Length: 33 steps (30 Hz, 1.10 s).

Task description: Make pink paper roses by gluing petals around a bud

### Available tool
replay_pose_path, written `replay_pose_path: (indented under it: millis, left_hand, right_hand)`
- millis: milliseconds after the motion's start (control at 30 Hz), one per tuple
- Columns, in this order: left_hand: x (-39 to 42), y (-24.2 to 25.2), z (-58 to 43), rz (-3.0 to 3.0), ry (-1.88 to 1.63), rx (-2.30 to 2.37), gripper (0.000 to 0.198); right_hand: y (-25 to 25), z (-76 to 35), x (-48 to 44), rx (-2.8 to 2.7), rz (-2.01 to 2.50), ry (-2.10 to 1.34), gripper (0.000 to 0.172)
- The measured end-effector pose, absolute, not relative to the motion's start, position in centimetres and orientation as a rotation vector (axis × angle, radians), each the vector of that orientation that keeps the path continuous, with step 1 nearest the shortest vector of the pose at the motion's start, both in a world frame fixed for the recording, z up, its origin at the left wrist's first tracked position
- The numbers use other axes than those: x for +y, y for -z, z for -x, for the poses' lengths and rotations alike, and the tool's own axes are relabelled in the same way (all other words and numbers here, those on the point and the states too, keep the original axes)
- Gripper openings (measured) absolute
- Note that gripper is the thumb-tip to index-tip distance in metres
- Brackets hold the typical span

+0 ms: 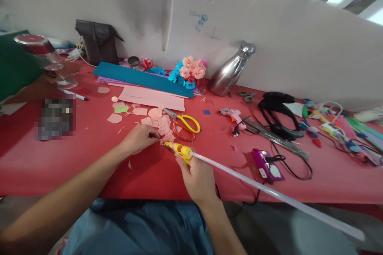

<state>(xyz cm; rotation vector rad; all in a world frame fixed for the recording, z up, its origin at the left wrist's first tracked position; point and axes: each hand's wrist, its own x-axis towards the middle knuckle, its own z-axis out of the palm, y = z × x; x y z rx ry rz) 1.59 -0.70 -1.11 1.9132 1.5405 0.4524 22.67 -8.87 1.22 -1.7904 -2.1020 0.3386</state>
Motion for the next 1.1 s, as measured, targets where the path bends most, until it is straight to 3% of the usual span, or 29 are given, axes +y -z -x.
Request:
replay_pose_path:
  millis: [700, 933, 1100]
  left_hand:
    - [-0.8, 1.0, -1.6, -1.902, -0.47, 1.536, 0.018]
    - [-0.6, 1.4, -1.6, -1.826, -0.551, 1.506, 0.016]
    - [-0.2, 1.1, -1.3, -1.492, -1.002, 1.46, 0.01]
  right_hand:
    - [-1.4, -22.7, -8.6, -2.125, 1.93, -0.326, 0.038]
    - [-3.1, -25.4, -7.2, -1.769, 1.819, -0.763, 0.04]
    - [-3.4, -29.4, -0.8, -1.24, 1.732, -0.936, 0.034]
